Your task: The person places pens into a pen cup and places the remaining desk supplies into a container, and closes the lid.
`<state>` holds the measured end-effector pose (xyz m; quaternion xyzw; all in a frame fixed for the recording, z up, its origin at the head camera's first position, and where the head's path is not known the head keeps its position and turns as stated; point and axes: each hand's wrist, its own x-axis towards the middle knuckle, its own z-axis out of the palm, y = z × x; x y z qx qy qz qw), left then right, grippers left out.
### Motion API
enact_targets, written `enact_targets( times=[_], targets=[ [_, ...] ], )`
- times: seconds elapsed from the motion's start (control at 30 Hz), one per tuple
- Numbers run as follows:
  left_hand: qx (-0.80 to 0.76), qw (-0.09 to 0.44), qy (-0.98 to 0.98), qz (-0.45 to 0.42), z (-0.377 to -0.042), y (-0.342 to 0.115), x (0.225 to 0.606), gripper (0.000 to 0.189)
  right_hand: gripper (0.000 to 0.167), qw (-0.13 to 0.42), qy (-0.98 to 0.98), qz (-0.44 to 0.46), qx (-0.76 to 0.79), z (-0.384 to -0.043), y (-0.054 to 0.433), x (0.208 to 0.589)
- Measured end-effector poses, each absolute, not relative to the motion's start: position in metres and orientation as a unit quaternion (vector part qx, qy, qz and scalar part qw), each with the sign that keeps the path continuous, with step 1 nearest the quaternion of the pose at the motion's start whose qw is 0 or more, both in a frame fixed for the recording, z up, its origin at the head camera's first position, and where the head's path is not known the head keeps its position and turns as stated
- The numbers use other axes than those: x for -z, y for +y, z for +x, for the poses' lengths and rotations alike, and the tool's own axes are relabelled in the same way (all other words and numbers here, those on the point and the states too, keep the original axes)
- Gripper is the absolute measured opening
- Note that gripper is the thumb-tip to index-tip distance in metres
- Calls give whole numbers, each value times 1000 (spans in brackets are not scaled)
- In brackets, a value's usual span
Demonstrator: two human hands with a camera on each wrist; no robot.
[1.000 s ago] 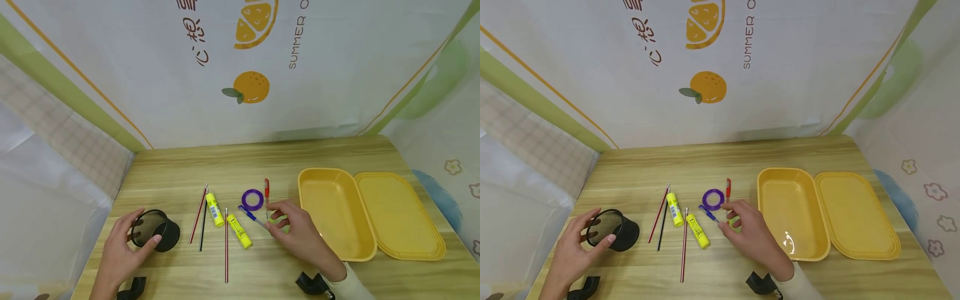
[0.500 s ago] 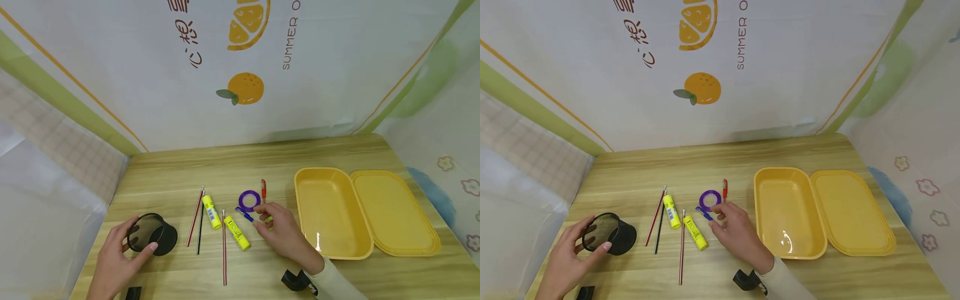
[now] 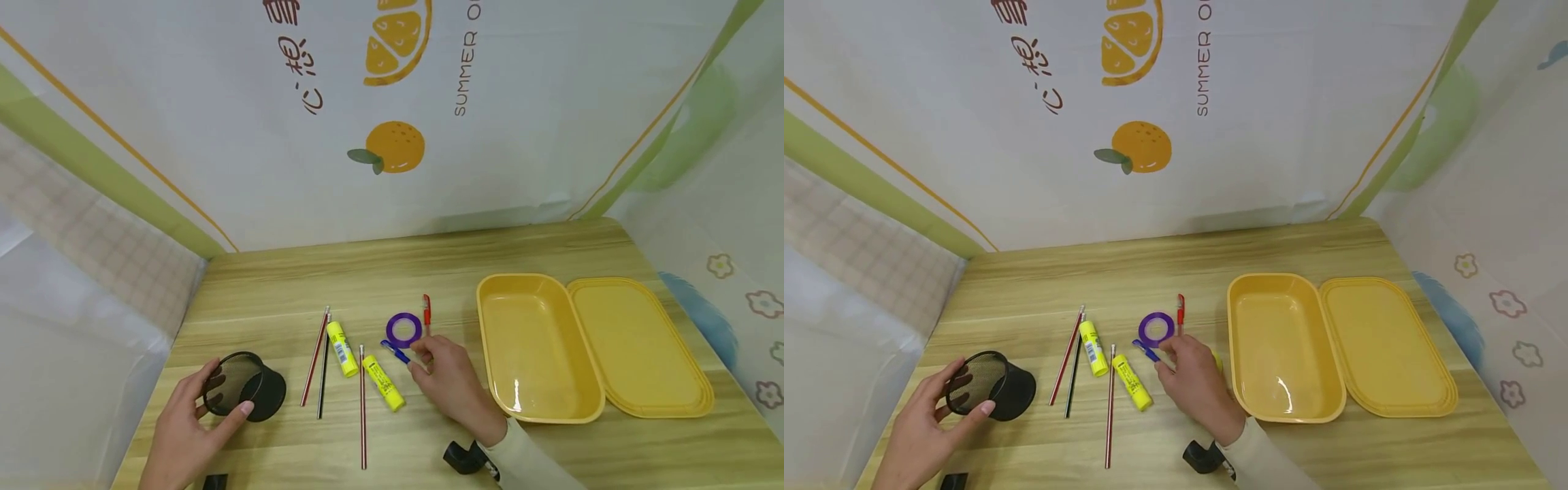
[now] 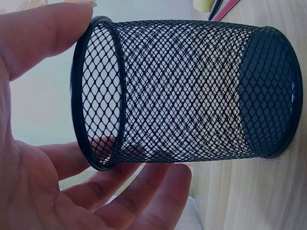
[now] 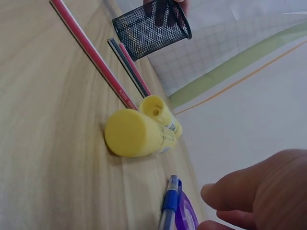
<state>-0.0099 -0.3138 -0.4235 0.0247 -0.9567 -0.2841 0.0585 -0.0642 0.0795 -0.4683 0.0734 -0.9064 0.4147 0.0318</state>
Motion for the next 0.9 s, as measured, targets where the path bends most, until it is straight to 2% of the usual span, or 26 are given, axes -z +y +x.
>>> enact_targets(
  times=[0.53, 0.9],
  targets=[
    [281, 57, -958, 25, -10, -315, 425, 93, 21, 52, -935, 72, -344, -73, 67, 470],
    [283, 68, -956, 25, -9, -315, 425, 93, 19, 60, -934, 106, -336, -79, 62, 469]
  ],
)
